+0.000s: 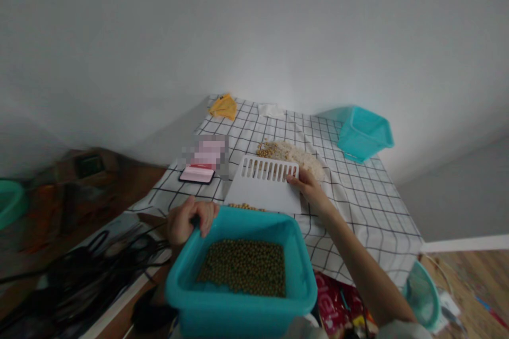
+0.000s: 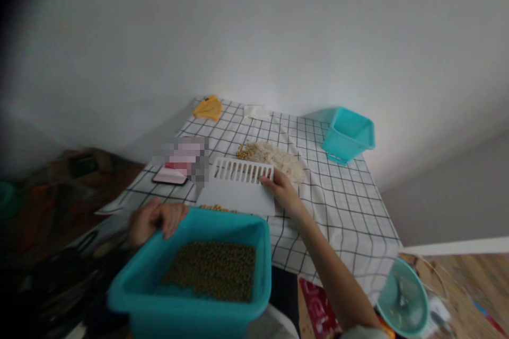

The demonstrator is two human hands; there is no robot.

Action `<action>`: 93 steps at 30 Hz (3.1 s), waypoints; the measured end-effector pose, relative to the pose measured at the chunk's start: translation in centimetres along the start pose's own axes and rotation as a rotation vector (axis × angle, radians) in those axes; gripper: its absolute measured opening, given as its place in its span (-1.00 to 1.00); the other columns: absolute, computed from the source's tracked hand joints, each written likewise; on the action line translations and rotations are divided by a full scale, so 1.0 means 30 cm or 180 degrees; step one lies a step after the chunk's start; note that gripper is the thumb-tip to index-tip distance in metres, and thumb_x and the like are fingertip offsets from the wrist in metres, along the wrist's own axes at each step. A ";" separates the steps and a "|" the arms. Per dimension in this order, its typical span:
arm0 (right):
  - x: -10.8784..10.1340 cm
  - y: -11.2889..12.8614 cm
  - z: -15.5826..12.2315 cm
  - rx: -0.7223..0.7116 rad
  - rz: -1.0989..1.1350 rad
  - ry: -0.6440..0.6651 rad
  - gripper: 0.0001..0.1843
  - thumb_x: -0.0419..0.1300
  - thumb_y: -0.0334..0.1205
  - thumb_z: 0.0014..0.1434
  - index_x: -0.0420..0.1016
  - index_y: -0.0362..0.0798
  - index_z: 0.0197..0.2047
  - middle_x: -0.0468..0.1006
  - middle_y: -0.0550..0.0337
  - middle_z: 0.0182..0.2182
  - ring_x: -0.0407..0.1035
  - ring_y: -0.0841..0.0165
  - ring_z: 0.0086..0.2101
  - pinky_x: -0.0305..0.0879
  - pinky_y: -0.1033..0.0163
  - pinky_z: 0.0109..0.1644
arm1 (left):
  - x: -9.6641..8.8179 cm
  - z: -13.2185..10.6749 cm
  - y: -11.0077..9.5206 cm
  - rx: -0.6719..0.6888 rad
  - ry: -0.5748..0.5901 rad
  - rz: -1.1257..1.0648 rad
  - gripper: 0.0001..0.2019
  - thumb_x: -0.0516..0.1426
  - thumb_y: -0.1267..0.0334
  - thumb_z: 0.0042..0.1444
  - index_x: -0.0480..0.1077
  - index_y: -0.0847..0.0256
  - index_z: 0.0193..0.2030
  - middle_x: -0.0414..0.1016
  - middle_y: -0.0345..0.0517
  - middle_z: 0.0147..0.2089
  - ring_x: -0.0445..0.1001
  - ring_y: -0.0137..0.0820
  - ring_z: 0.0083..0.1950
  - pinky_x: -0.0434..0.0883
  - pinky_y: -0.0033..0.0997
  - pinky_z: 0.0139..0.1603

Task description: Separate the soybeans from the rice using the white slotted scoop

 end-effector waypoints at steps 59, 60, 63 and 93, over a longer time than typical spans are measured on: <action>0.034 -0.006 0.021 0.0026 -0.0024 0.0022 -0.63 0.34 0.11 0.10 0.54 0.01 -0.18 0.65 0.13 -0.25 0.45 0.21 -0.21 0.40 0.11 -0.09 | -0.006 -0.014 0.002 0.0138 -0.0228 0.0181 -0.30 -0.10 0.01 0.43 0.25 0.10 -0.79 0.14 -0.22 -0.85 0.11 -0.41 -0.74 0.21 -0.21 -0.40; 0.046 -0.009 0.022 0.0100 0.0049 0.0116 -0.63 0.34 0.12 0.09 0.55 0.01 -0.19 0.65 0.15 -0.26 0.46 0.23 -0.24 0.41 0.14 -0.13 | -0.005 -0.013 0.002 0.0099 -0.0181 0.0200 -0.30 -0.10 0.00 0.42 0.26 0.10 -0.79 0.16 -0.21 -0.85 0.13 -0.40 -0.73 0.21 -0.21 -0.40; 0.057 -0.015 0.017 0.0302 0.0282 0.0170 -0.61 0.39 0.10 0.05 0.55 0.00 -0.19 0.66 0.17 -0.29 0.47 0.27 -0.30 0.43 0.18 -0.21 | -0.006 -0.010 -0.003 0.0043 -0.0100 0.0229 -0.30 -0.09 -0.04 0.41 0.26 0.11 -0.78 0.19 -0.20 -0.84 0.16 -0.39 -0.73 0.21 -0.20 -0.40; -0.121 0.085 -0.087 -0.0520 -0.0705 -0.0402 -0.72 0.32 0.05 0.21 0.59 0.04 -0.15 0.66 0.13 -0.23 0.49 0.15 -0.21 0.38 0.07 -0.04 | 0.090 -0.005 0.059 -0.0244 0.0032 0.0049 -0.33 -0.06 0.03 0.43 0.39 0.12 -0.74 0.26 -0.21 -0.80 0.18 -0.39 -0.65 0.22 -0.18 -0.29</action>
Point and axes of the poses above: each hand's wrist, its own z-axis towards the middle knuckle, its own x-axis out of the palm, y = z × x, the point moved 7 cm from there along z, towards the middle knuckle
